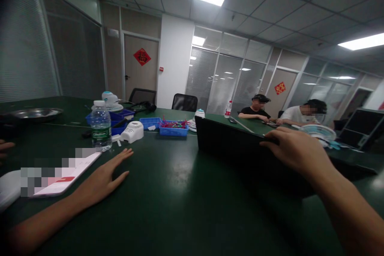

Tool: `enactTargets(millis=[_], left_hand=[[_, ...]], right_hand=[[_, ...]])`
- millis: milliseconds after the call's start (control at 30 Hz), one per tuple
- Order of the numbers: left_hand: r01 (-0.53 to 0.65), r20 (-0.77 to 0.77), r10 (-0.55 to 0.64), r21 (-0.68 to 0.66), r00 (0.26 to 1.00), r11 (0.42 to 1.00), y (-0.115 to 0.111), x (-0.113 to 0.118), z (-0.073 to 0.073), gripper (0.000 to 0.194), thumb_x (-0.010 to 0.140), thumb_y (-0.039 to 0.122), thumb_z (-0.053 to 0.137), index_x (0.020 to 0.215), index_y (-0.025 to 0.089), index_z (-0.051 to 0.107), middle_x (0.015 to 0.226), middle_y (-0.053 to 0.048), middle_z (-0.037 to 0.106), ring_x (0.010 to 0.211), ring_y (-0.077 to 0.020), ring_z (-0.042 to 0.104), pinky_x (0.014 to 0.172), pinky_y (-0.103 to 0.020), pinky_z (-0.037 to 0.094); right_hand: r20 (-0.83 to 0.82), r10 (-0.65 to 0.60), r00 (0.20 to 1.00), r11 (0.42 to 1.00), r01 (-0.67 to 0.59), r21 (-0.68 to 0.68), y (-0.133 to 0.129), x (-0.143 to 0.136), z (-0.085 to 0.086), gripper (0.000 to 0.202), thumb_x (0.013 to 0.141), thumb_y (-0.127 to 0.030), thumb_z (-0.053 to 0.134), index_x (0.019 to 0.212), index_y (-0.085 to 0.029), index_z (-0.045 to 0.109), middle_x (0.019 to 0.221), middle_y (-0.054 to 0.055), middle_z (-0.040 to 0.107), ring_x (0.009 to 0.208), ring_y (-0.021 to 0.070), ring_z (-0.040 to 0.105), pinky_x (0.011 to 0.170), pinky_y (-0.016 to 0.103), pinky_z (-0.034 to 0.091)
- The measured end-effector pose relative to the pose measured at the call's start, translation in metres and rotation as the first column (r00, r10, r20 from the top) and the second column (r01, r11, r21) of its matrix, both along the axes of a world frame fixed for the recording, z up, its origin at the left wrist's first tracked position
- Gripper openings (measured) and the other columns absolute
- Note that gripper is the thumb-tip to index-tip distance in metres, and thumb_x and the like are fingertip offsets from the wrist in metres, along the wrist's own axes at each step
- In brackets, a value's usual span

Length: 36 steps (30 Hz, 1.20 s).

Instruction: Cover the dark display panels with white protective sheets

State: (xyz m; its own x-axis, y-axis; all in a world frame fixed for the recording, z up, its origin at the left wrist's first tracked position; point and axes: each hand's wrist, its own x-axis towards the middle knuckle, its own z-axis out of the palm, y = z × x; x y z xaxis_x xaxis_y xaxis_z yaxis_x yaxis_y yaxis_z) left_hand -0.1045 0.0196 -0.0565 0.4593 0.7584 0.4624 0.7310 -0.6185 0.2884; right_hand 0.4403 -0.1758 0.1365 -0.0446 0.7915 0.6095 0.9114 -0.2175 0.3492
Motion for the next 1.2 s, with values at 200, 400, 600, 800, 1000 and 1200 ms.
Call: enactTargets(millis=[200,400,600,800,1000,1200], left_hand=[[0.006,-0.001,-0.006,-0.013,1.0,1.0,0.001,0.001,-0.002,0.064,0.092,0.047,0.053,0.152,0.025,0.042,0.16,-0.006,0.041,0.145,-0.0287,0.041,0.116,-0.05,0.041],[0.009,-0.007,-0.009,-0.037,1.0,0.999,-0.002,0.001,0.004,0.058,0.094,0.048,0.049,0.148,0.026,0.048,0.159,-0.006,0.043,0.144,-0.0278,0.043,0.116,-0.051,0.04],[0.025,0.049,-0.023,-0.027,0.999,0.999,-0.007,0.002,0.011,0.053,0.094,0.048,0.049,0.142,0.028,0.055,0.154,-0.004,0.051,0.14,-0.0263,0.05,0.115,-0.049,0.042],[0.023,0.096,-0.023,-0.004,0.995,1.0,-0.007,0.001,0.011,0.048,0.094,0.047,0.049,0.136,0.027,0.06,0.149,-0.004,0.057,0.136,-0.0263,0.054,0.115,-0.048,0.043],[-0.037,0.2,0.048,-0.062,0.979,0.997,-0.005,0.003,0.015,0.052,0.094,0.055,0.046,0.134,0.026,0.062,0.144,-0.004,0.062,0.132,-0.0278,0.057,0.111,-0.048,0.046],[-0.109,0.384,0.193,-0.231,0.903,0.967,-0.005,-0.001,0.026,0.066,0.098,0.063,0.024,0.132,0.025,0.065,0.136,-0.006,0.068,0.124,-0.0312,0.063,0.108,-0.053,0.048]], right_hand=[[-0.077,-0.251,0.965,0.959,0.237,-0.153,0.015,0.01,0.0,0.035,0.089,-0.05,0.056,0.103,-0.024,0.075,0.095,0.013,0.073,0.081,0.0316,0.065,0.06,0.037,0.038],[-0.027,-0.271,0.962,0.948,0.262,-0.18,0.035,0.009,-0.018,0.035,0.094,-0.046,0.049,0.111,-0.023,0.069,0.1,0.012,0.074,0.084,0.0313,0.068,0.062,0.035,0.04],[0.067,-0.219,0.974,0.955,0.228,-0.189,0.037,0.002,-0.036,0.031,0.097,-0.042,0.043,0.106,-0.018,0.062,0.091,0.015,0.073,0.073,0.0308,0.069,0.055,0.034,0.039],[0.115,-0.051,0.992,0.997,0.058,-0.055,0.022,-0.02,-0.023,0.029,0.096,-0.044,0.044,0.104,-0.021,0.061,0.086,0.013,0.073,0.066,0.0284,0.065,0.052,0.034,0.038],[0.099,0.214,0.972,0.977,-0.214,-0.012,-0.005,-0.073,-0.01,0.026,0.095,-0.045,0.048,0.103,-0.024,0.061,0.088,0.01,0.074,0.064,0.0253,0.065,0.053,0.036,0.041],[-0.037,0.598,0.801,0.791,-0.597,-0.134,-0.033,-0.152,-0.059,0.02,0.095,-0.027,0.049,0.111,-0.026,0.061,0.089,0.006,0.076,0.066,0.0207,0.068,0.06,0.035,0.051]])
